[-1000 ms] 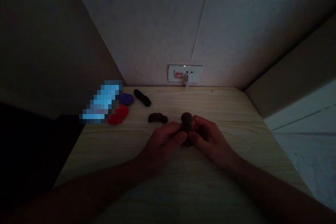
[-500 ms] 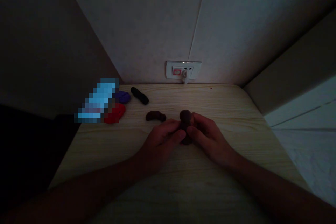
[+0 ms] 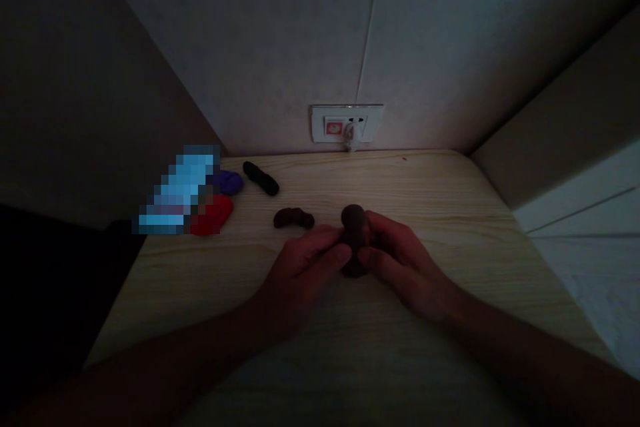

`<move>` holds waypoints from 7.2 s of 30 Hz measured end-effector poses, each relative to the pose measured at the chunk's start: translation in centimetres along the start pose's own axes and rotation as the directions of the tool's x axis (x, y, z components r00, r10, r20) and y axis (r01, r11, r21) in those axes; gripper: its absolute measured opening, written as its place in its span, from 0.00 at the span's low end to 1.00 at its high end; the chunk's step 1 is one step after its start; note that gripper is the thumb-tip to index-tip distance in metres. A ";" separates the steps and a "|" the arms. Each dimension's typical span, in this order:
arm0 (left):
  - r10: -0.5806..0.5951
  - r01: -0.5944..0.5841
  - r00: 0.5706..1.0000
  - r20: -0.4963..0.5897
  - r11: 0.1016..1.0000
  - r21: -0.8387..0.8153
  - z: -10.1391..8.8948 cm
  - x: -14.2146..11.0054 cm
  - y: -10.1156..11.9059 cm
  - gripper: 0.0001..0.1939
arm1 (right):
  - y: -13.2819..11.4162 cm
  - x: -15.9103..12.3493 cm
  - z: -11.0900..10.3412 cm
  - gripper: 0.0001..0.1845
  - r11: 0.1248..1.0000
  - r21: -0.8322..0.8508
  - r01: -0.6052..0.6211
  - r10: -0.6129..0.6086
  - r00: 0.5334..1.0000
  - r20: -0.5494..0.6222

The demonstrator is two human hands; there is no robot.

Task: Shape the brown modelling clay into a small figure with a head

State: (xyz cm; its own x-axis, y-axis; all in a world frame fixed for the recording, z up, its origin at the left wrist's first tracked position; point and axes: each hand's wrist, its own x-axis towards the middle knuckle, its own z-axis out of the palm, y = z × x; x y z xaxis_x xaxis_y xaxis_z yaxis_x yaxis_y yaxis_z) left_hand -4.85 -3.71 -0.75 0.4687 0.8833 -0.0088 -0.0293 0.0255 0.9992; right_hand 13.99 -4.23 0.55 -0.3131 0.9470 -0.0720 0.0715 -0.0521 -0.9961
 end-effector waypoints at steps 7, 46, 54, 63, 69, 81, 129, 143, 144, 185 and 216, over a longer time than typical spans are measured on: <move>-0.057 0.056 0.998 -0.014 0.996 -0.072 -0.1 -0.2 -0.4 0.15 | 0.2 -0.1 -0.1 0.11 0.996 0.085 0.021 -0.025 0.999 0.043; 0.054 -0.053 0.999 -0.009 0.995 0.082 0.1 0.0 0.7 0.14 | 0.5 0.2 -0.2 0.19 0.995 -0.091 0.050 -0.049 0.999 0.013; -0.086 0.068 0.992 -0.094 0.981 -0.181 0.1 0.1 -0.8 0.13 | 0.5 -0.3 -0.2 0.14 0.998 -0.007 0.067 -0.066 0.992 0.105; -0.065 0.047 0.994 -0.087 0.981 -0.187 0.1 0.4 -0.2 0.10 | 0.5 -0.1 0.2 0.15 0.997 0.071 0.043 -0.047 0.998 0.046; -0.056 0.046 0.998 -0.018 0.939 -0.342 0.2 0.6 -0.5 0.09 | 0.3 0.2 0.0 0.12 0.965 0.260 0.041 -0.061 0.996 0.071; 0.015 0.019 0.997 0.078 0.909 -0.417 0.1 0.4 -0.8 0.09 | 0.8 0.3 -0.1 0.19 0.942 0.334 0.030 -0.071 0.991 0.113; -0.142 0.063 0.977 -0.160 0.905 -0.421 0.3 0.6 -0.9 0.16 | 0.8 -0.5 0.5 0.19 0.975 -0.033 0.219 -0.221 0.957 -0.186; -0.101 0.044 0.984 -0.146 0.936 -0.350 -0.1 0.3 -1.4 0.15 | -0.3 -1.0 0.8 0.07 0.835 -0.441 0.330 -0.449 0.871 -0.198; -0.100 0.045 0.985 -0.143 0.936 -0.348 -0.1 0.3 -1.4 0.14 | -0.2 -1.1 0.8 0.07 0.847 -0.427 0.316 -0.433 0.877 -0.210; -0.031 0.098 0.987 0.158 0.894 -0.437 0.1 0.7 -0.8 0.12 | 0.6 -0.3 1.2 0.16 0.958 0.283 0.041 -0.016 0.996 -0.090; -0.038 0.106 0.988 0.147 0.863 -0.494 -0.1 0.9 -1.3 0.08 | 0.6 -0.2 0.8 0.12 0.937 0.330 0.113 -0.091 0.993 -0.080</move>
State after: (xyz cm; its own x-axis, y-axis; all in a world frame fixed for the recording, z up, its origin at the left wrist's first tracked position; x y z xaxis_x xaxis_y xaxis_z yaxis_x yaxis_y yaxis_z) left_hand -4.49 -2.92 -2.04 0.5944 0.8031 -0.0408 -0.4111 0.3471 0.8429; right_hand 13.35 -4.72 -0.07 -0.2417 0.9701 0.0237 -0.2810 -0.0466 -0.9586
